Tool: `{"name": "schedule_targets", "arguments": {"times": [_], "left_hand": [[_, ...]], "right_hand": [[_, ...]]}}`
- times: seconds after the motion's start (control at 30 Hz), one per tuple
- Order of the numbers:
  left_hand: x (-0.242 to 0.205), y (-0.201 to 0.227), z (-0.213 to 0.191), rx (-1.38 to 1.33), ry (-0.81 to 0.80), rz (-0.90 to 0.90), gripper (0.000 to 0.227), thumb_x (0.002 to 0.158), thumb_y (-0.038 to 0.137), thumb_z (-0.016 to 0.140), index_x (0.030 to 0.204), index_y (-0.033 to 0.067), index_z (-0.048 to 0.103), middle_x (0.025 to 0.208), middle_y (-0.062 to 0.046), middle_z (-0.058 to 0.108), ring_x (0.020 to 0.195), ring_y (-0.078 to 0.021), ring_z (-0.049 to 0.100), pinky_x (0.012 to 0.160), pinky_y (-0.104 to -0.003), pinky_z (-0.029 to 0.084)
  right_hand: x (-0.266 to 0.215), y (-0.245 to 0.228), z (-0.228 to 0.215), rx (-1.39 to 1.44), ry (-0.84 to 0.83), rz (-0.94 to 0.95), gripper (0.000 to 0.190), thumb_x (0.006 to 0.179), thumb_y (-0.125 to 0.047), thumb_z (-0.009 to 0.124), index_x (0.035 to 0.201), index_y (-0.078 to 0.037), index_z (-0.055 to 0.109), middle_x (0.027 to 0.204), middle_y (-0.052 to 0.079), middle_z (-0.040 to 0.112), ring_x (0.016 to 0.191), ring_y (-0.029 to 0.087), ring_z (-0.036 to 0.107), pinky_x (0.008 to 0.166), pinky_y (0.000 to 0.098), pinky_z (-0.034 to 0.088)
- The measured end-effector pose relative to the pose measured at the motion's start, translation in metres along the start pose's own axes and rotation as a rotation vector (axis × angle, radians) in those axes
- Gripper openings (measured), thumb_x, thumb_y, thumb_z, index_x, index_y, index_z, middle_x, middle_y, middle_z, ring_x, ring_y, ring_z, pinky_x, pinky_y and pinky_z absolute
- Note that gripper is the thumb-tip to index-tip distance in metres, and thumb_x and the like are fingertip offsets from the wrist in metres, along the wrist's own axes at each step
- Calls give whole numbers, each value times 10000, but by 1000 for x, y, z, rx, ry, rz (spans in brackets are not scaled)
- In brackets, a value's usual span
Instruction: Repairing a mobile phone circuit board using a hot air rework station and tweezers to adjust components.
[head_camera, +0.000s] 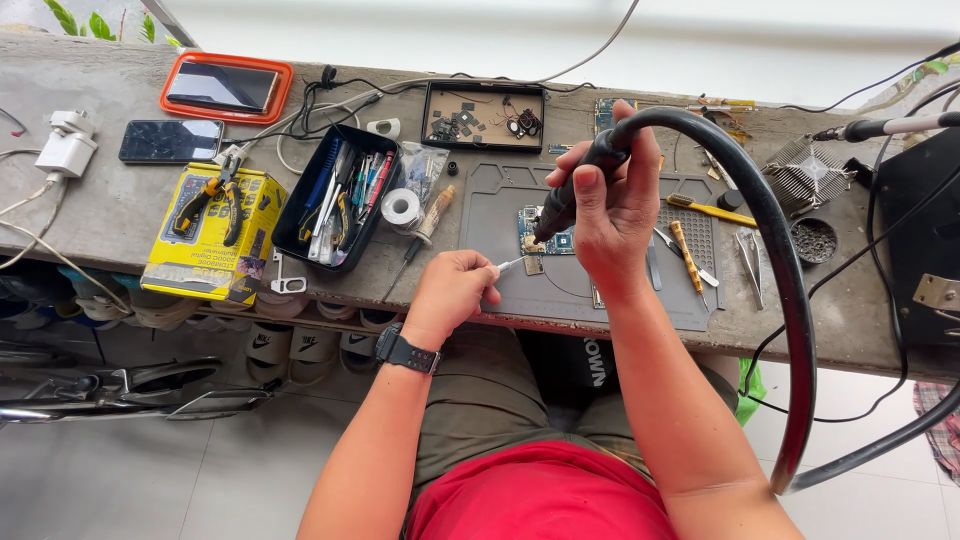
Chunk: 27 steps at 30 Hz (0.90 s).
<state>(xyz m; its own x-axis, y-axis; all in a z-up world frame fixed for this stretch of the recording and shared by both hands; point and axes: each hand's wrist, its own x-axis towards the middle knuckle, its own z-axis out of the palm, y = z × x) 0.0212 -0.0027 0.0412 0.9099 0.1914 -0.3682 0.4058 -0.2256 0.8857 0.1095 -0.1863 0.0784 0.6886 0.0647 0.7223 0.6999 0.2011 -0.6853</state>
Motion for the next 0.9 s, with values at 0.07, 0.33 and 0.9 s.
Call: {"name": "schedule_targets", "arguments": {"times": [0.07, 0.33, 0.9], "left_hand": [[1, -2, 1, 10, 3, -7, 167, 851, 208, 702, 821, 77, 801, 597, -87, 743, 420, -137, 610, 468, -235, 476], [-14, 32, -8, 44, -60, -155, 187, 969, 165, 620, 811, 106, 699, 683, -40, 752, 500, -134, 507, 539, -294, 493], [-15, 32, -8, 71, -41, -132, 200, 956, 186, 627, 784, 120, 705, 659, -13, 738, 504, -126, 515, 549, -296, 509]], "right_hand": [[1, -2, 0, -10, 5, 4, 563, 1222, -170, 558, 1721, -142, 300, 1149, 218, 733, 993, 276, 765, 917, 376, 589], [4, -17, 9, 2, -2, 101, 497, 1253, -265, 553, 1690, -157, 342, 1157, 154, 693, 993, 254, 744, 937, 379, 618], [3, -18, 6, 38, -6, 113, 522, 1241, -280, 567, 1691, -146, 340, 1144, 164, 686, 982, 254, 736, 923, 382, 637]]}}
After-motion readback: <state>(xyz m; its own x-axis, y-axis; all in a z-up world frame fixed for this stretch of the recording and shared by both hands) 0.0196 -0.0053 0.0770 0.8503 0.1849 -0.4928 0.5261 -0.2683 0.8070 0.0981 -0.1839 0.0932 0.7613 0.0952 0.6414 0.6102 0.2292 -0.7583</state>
